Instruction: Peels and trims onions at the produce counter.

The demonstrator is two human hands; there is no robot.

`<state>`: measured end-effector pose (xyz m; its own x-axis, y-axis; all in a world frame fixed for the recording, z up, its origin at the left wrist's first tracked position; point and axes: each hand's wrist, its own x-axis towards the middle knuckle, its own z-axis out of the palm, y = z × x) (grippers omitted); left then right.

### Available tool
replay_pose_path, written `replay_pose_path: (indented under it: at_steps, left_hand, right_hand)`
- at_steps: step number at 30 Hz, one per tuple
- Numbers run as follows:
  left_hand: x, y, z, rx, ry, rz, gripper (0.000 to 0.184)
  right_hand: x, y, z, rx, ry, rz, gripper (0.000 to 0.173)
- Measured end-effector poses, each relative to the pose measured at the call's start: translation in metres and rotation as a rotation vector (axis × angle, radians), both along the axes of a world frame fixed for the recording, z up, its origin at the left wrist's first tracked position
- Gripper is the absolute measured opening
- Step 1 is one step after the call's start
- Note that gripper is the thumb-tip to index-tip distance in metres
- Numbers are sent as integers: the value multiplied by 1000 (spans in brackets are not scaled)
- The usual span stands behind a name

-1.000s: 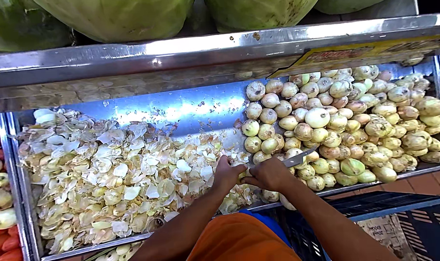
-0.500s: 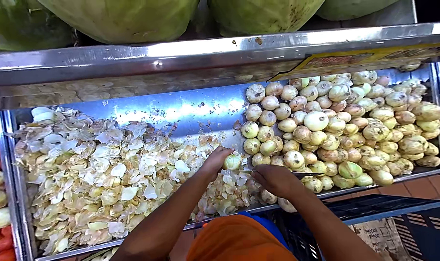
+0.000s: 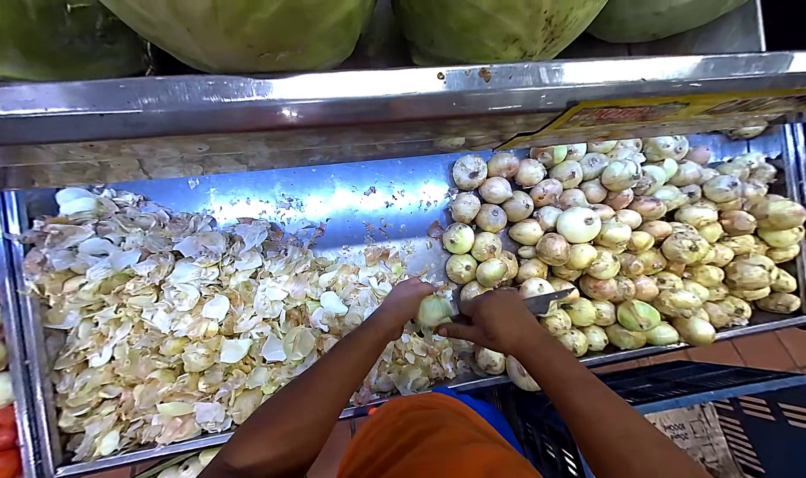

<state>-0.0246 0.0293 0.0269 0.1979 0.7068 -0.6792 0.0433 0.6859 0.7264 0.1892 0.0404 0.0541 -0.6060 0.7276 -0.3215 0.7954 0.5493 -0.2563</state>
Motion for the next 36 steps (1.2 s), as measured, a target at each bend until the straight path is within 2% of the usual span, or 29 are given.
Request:
replay_pose_path:
  at_steps: [3, 5, 7, 9, 11, 13, 17, 22, 28, 32, 36]
  left_hand:
    - [-3, 19, -16, -205, -177, 293, 42]
    - [-7, 23, -13, -255, -249, 352, 46]
    - [-7, 16, -5, -251, -276, 351, 48]
    - [-8, 10, -4, -203, -259, 330, 49]
    - [-11, 9, -4, -132, -241, 255, 55]
    - [-15, 7, -4, -87, -268, 172, 63]
    - [-16, 0, -6, 9, -281, 129, 35]
    - [-11, -6, -3, 38, -239, 87, 40]
    - [4, -13, -7, 22, -196, 104, 33]
    - [19, -20, -20, 5, -103, 167, 36]
    - [31, -24, -34, -51, -40, 228, 39]
  right_hand:
    - [-6, -13, -6, -30, -25, 101, 78]
    - [-12, -20, -9, -104, -82, 110, 80]
    - [-11, -23, -9, -134, -79, 109, 77]
    - [-9, -20, 1, -216, -64, 84, 69]
    - [-5, -13, 13, -286, -22, 11, 69]
    - [3, -6, 19, -239, 51, -82, 69]
    - [4, 5, 17, -139, 0, -188, 72]
    - [-1, 8, 14, -182, -180, -204, 78]
    - [-5, 6, 4, -138, -161, -43, 78]
    - [-1, 5, -10, 6, -99, 139, 80]
    - [6, 6, -15, -1, -131, 216, 81]
